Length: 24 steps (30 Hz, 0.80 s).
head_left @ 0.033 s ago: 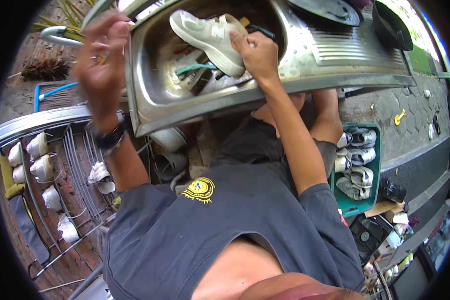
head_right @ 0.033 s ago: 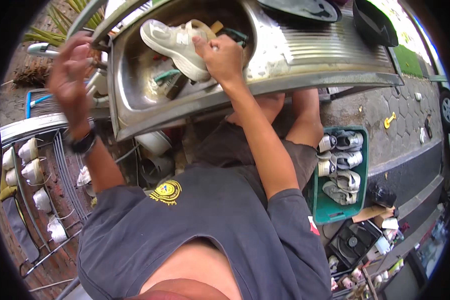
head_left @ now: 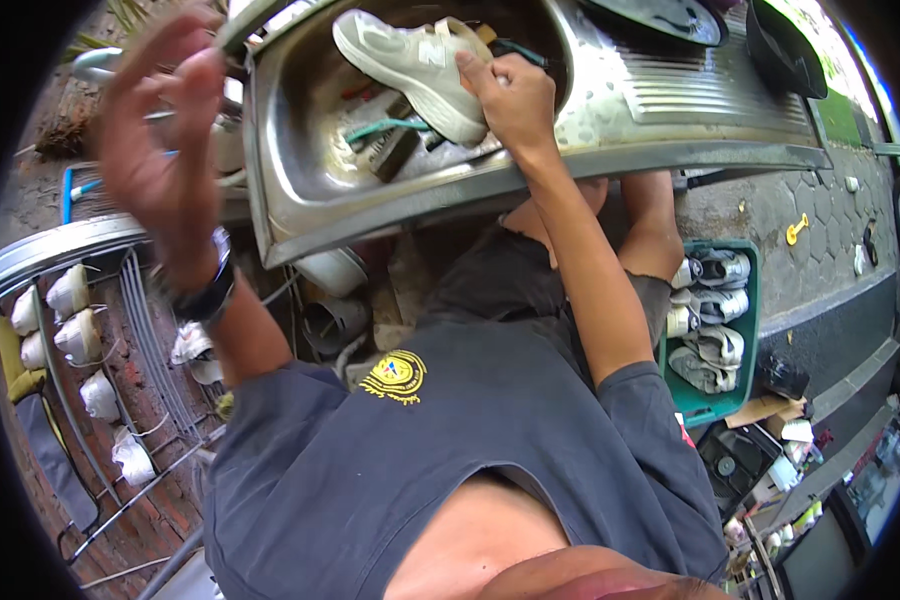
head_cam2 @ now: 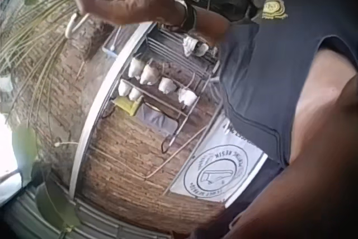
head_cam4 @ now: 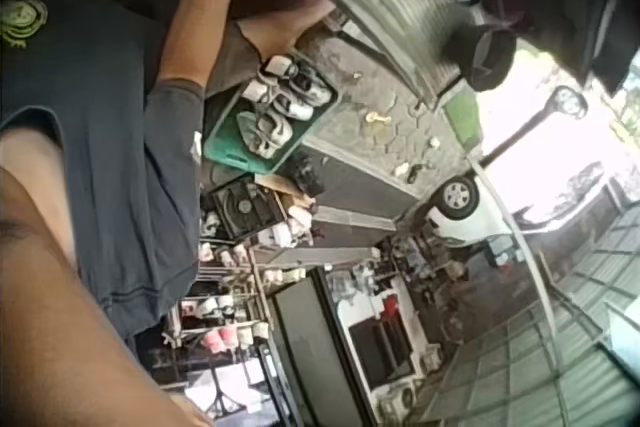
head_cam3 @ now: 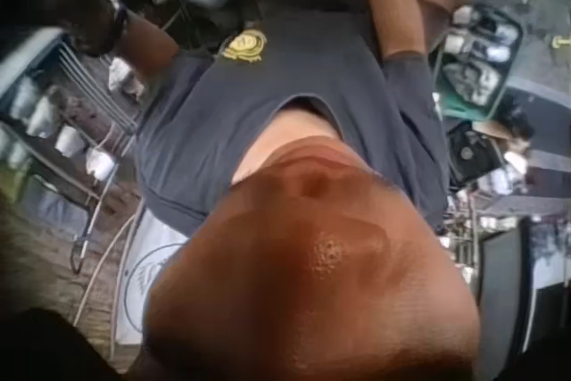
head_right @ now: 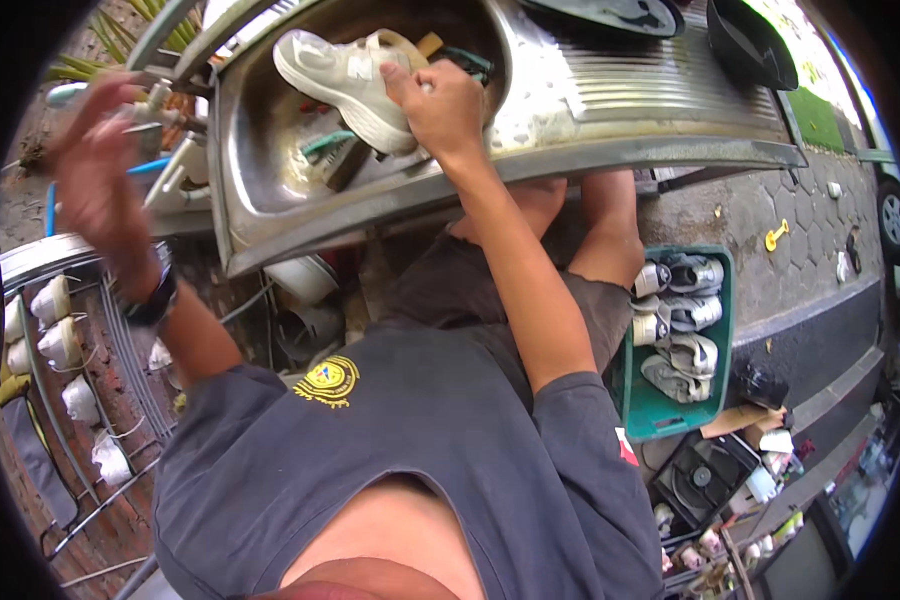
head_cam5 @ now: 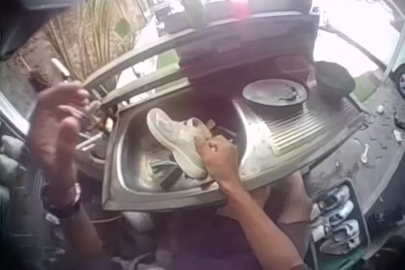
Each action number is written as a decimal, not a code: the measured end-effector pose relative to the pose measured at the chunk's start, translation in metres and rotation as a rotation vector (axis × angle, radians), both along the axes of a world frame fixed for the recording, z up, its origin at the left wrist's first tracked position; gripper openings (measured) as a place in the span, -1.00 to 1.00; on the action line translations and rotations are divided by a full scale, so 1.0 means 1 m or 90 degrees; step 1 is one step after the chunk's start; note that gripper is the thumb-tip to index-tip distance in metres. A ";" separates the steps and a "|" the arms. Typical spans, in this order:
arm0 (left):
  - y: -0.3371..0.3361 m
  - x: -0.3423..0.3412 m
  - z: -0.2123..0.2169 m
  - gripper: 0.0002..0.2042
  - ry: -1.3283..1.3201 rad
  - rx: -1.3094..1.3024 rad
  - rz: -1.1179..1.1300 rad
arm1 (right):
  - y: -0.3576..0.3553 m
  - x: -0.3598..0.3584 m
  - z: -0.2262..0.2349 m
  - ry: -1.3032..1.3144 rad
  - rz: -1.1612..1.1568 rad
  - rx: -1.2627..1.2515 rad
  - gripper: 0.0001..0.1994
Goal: Washing and scrubbing a pair of sneakers in a sink.
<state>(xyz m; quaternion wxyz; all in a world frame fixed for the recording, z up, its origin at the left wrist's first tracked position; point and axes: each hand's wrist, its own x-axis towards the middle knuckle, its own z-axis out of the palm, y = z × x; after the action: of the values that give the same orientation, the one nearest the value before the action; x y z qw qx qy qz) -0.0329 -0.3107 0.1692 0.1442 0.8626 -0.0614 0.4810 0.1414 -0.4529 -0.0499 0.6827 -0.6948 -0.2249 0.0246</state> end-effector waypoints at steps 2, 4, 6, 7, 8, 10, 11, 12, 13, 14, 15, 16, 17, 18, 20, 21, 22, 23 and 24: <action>-0.027 0.016 0.001 -0.75 0.006 -0.072 -0.169 | -0.019 0.016 -0.012 -0.016 -0.018 -0.042 -0.55; -0.038 0.018 0.000 -0.75 0.025 -0.076 -0.193 | -0.016 0.017 -0.015 -0.158 -0.056 -0.099 -0.52; -0.042 0.025 -0.006 -0.75 0.027 -0.062 -0.210 | -0.005 0.010 -0.020 -0.107 -0.059 -0.075 -0.52; -0.043 0.029 -0.006 -0.76 0.025 -0.044 -0.208 | -0.008 0.005 -0.023 -0.087 -0.051 -0.083 -0.50; -0.044 0.034 -0.005 -0.76 0.025 -0.025 -0.205 | 0.001 0.010 -0.034 -0.066 -0.031 0.004 -0.49; -0.036 0.015 0.009 -0.76 0.091 -0.006 -0.211 | -0.008 0.015 -0.017 -0.109 -0.056 -0.124 -0.50; -0.034 0.006 0.016 -0.76 0.125 0.001 -0.207 | -0.011 0.017 -0.007 -0.025 -0.015 -0.033 -0.52; -0.027 0.007 0.027 -0.76 0.136 0.031 -0.209 | -0.008 0.020 -0.006 -0.070 -0.022 -0.096 -0.54; -0.022 0.018 0.035 -0.76 0.123 0.076 -0.202 | -0.003 0.033 -0.008 -0.091 -0.037 -0.070 -0.54; -0.019 0.024 0.040 -0.77 0.122 0.114 -0.188 | 0.001 0.031 -0.016 -0.100 -0.044 -0.047 -0.54; -0.021 0.029 0.047 -0.77 0.125 0.142 -0.176 | 0.000 0.036 -0.015 -0.055 -0.039 -0.044 -0.57; -0.021 0.027 0.059 -0.77 0.131 0.174 -0.175 | 0.004 0.033 -0.003 0.011 -0.027 0.004 -0.56; -0.021 0.024 0.075 -0.77 0.132 0.213 -0.173 | 0.008 0.028 0.002 -0.065 -0.066 -0.045 -0.56; -0.015 0.024 0.086 -0.77 0.124 0.264 -0.161 | 0.011 0.026 -0.004 -0.077 -0.022 -0.042 -0.60; 0.000 0.025 0.115 -0.77 0.065 0.406 -0.098 | 0.006 0.020 -0.019 -0.091 -0.008 -0.061 -0.64; 0.007 0.020 0.140 -0.77 0.031 0.489 -0.057 | 0.001 0.013 -0.021 -0.099 0.009 -0.070 -0.65; 0.005 0.014 0.164 -0.77 -0.021 0.568 -0.009 | -0.018 0.009 -0.023 -0.111 -0.004 -0.065 -0.67; 0.001 0.007 0.184 -0.78 -0.073 0.643 0.043 | -0.013 0.005 -0.062 -0.420 -0.129 -0.160 -0.72; -0.008 -0.002 0.201 -0.78 -0.128 0.709 0.110 | -0.023 -0.002 -0.043 -0.204 -0.040 -0.124 -0.73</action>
<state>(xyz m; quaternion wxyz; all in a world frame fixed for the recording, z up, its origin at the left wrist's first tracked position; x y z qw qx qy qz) -0.0353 -0.3183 0.3707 -0.3782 0.7603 -0.2484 0.4661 0.1398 -0.4763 -0.0926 0.5683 -0.7592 -0.3054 -0.0865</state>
